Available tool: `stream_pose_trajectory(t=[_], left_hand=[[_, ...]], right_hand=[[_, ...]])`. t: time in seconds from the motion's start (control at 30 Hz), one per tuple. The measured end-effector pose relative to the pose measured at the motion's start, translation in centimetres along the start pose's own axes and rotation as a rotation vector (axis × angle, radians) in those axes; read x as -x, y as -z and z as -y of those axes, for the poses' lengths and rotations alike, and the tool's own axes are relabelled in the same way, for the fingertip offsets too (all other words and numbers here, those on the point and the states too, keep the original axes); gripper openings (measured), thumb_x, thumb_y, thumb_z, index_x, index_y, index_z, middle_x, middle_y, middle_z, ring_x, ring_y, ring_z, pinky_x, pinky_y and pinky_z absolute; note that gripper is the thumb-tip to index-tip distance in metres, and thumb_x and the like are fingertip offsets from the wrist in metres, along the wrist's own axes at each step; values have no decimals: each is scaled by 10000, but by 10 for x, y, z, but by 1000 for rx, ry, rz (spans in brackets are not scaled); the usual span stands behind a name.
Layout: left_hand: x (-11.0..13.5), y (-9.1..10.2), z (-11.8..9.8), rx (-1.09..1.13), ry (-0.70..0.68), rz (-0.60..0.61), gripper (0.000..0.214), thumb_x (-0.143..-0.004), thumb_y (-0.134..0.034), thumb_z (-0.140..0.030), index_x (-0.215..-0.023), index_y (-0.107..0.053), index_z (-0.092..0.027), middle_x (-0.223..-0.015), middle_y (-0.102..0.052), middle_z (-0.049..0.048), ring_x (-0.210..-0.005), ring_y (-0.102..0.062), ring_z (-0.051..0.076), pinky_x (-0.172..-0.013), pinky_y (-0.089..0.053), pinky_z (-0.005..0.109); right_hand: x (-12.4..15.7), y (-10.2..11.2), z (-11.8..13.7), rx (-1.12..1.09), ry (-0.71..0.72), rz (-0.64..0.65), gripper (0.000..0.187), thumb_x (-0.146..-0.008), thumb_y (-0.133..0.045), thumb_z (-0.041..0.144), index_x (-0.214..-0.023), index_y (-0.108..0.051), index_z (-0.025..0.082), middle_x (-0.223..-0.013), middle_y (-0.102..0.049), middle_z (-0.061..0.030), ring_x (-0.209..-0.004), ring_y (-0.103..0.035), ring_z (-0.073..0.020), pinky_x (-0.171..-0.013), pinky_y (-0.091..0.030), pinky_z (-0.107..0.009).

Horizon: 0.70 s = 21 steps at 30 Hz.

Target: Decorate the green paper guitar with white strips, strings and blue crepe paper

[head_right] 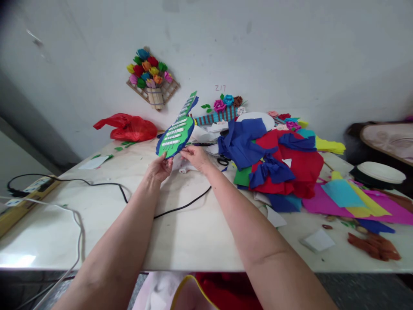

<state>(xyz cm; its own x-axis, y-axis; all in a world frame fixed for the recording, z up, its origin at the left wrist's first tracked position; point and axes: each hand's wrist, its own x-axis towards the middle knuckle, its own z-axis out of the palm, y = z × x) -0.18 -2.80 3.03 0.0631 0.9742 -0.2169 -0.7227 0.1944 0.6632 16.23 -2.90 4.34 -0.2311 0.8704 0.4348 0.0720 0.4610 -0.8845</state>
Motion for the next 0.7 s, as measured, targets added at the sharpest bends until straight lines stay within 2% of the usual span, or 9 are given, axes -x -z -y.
stream_pose_trajectory(t=[0.3, 0.57, 0.7], left_hand=[[-1, 1, 0, -5, 35, 20, 113, -832, -471, -159, -779, -557, -109, -527, -614, 58, -434, -592, 130, -404, -480, 167], [3, -3, 0, 35, 47, 13, 145, -842, -458, -166, -754, -552, -101, -538, -618, 68, -440, -595, 124, -419, -488, 163], [4, -3, 0, 36, 58, -11, 146, -844, -458, -169, -751, -550, -105, -534, -617, 55, -424, -585, 115, -410, -485, 164]], right_hand=[[0, -1, -3, -19, 3, -12, 263, -671, -586, 402, -590, -583, 152, -610, -598, -14, -558, -478, -94, -569, -403, -232], [3, 3, 2, -26, 7, 36, 293, -702, -563, 432, -638, -599, 149, -651, -611, -18, -571, -488, -92, -565, -395, -225], [1, 6, -2, -46, 15, 2, 289, -705, -567, 436, -646, -588, 154, -630, -601, -10, -546, -473, -88, -548, -391, -225]])
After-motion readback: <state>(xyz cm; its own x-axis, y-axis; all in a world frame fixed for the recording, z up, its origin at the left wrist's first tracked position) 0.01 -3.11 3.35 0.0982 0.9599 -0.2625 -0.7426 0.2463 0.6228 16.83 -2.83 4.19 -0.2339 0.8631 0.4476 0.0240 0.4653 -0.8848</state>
